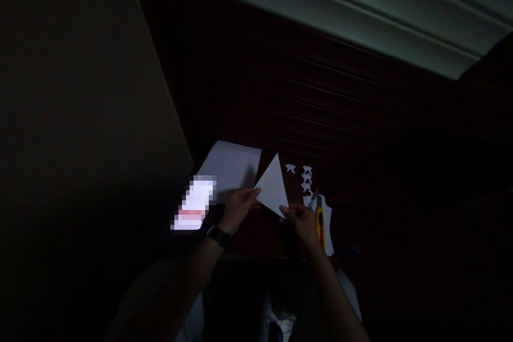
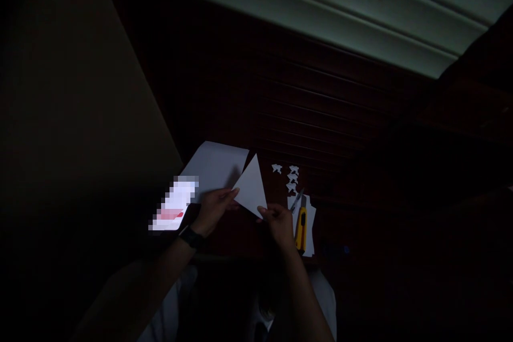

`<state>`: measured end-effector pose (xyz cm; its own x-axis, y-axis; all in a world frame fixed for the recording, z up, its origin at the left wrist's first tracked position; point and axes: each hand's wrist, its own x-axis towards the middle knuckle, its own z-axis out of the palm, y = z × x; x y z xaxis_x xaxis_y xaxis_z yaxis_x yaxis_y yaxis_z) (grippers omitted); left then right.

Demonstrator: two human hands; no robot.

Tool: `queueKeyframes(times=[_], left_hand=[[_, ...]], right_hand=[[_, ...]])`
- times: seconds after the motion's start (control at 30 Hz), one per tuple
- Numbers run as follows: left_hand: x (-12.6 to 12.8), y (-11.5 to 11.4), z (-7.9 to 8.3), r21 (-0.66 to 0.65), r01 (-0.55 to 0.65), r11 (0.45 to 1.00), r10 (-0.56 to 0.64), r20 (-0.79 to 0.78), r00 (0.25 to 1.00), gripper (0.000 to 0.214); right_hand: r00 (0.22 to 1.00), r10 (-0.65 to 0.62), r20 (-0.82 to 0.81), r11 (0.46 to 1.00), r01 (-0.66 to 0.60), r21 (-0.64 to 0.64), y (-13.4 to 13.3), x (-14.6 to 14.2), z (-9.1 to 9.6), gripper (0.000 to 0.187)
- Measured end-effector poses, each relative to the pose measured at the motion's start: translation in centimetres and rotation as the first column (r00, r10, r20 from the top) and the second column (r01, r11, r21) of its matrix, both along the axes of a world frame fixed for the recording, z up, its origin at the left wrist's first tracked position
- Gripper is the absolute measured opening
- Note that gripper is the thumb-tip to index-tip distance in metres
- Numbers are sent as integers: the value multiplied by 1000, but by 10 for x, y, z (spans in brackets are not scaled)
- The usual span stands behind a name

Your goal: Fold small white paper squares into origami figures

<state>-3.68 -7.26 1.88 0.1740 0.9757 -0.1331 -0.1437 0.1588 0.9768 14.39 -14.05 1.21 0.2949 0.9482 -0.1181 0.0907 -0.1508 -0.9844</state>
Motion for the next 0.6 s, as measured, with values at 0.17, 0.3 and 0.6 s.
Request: queueKeyframes(times=[0.17, 0.3, 0.6], left_hand=[[6, 42, -5, 0, 6, 1000, -6, 31, 1000, 37], [6, 61, -13, -22, -55, 998, 56, 25, 998, 32], [4, 74, -15, -77, -92, 993, 93, 9, 996, 26]], right_hand=[[999, 39, 7, 999, -40, 16, 41, 19, 6, 39], [981, 154, 119, 987, -158, 24, 74, 37, 8, 37], [887, 105, 451, 981, -167, 100, 99, 46, 11, 46]])
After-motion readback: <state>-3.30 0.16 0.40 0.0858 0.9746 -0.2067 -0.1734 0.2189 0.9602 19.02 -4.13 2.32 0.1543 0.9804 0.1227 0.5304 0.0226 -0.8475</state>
